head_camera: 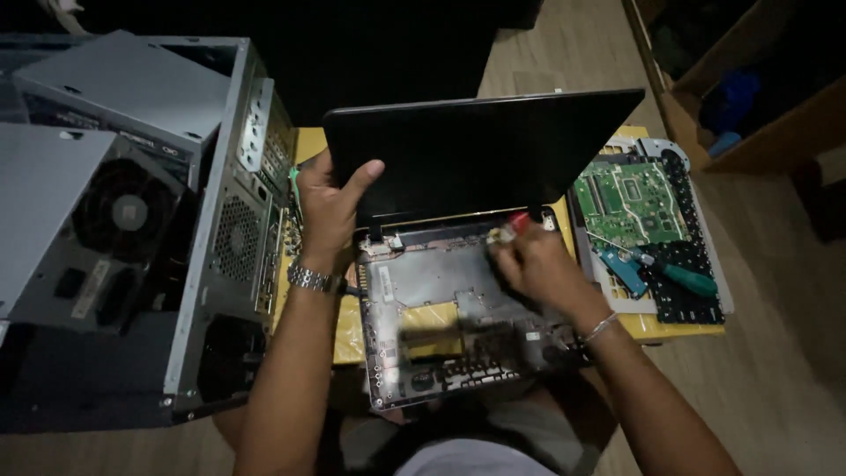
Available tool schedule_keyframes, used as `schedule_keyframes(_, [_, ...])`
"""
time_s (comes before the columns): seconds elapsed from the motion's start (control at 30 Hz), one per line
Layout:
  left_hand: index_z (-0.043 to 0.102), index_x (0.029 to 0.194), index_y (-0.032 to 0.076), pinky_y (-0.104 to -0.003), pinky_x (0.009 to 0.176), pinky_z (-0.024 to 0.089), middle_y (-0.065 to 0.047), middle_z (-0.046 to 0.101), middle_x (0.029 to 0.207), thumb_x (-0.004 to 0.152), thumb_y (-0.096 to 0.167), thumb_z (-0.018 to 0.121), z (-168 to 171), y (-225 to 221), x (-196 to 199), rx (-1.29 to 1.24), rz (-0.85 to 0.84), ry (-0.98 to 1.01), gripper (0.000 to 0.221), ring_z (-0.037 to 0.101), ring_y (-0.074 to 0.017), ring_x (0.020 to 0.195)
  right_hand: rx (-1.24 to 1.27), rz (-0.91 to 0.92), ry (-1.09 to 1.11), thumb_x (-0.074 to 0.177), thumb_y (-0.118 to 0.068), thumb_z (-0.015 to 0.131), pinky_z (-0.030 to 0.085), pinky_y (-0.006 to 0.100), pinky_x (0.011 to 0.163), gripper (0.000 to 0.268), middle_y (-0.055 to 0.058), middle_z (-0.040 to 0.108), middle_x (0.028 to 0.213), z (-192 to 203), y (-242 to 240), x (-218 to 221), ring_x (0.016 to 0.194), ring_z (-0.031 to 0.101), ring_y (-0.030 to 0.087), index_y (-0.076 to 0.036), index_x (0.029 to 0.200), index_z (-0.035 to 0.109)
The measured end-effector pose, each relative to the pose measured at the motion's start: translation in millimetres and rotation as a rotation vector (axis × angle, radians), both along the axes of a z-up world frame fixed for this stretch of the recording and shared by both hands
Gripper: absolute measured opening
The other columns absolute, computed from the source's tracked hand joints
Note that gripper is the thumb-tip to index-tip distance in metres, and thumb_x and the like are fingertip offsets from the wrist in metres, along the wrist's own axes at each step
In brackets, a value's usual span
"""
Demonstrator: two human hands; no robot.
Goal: Disassembling a laptop, cleaning the internal chassis with a brush, and re-installing the motherboard.
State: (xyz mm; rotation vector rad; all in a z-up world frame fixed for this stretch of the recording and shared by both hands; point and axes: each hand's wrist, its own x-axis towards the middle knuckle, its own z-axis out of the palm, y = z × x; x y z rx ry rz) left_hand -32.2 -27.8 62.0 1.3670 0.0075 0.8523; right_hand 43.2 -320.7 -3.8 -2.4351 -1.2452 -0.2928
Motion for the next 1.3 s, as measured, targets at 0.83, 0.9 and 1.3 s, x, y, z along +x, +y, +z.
schedule_keyframes(0.83, [0.075,0.089,0.006,-0.030,0.069,0.055,0.000,0.068,0.076,0.081,0.007,0.089,-14,7,6,-0.006,-0.001,0.002,0.016,0.056,-0.0060,0.075,-0.112,0.225,0.703,0.087,-0.025,0.072,0.055,0.047,0.070,0.030,0.017,0.078,0.070,24,-23,-11,0.068,0.072,0.031,0.000,0.070,0.073])
schedule_keyframes(0.9, [0.075,0.088,0.006,-0.029,0.069,0.055,0.000,0.068,0.075,0.081,0.007,0.089,-12,7,5,0.017,-0.002,-0.004,0.016,0.056,-0.0059,0.075,-0.114,0.002,0.313,0.095,-0.031,0.067,0.055,0.042,0.062,0.039,0.017,0.069,0.059,43,-14,-20,0.061,0.070,0.034,-0.005,0.067,0.070])
schedule_keyframes(1.3, [0.078,0.099,0.011,-0.031,0.080,0.056,-0.001,0.075,0.086,0.083,0.011,0.088,-26,15,8,0.062,0.007,-0.027,0.019,0.061,-0.0069,0.084,-0.091,0.015,0.571,0.085,-0.024,0.071,0.059,0.046,0.067,0.024,0.020,0.078,0.079,4,-29,-58,0.081,0.077,0.041,-0.002,0.077,0.075])
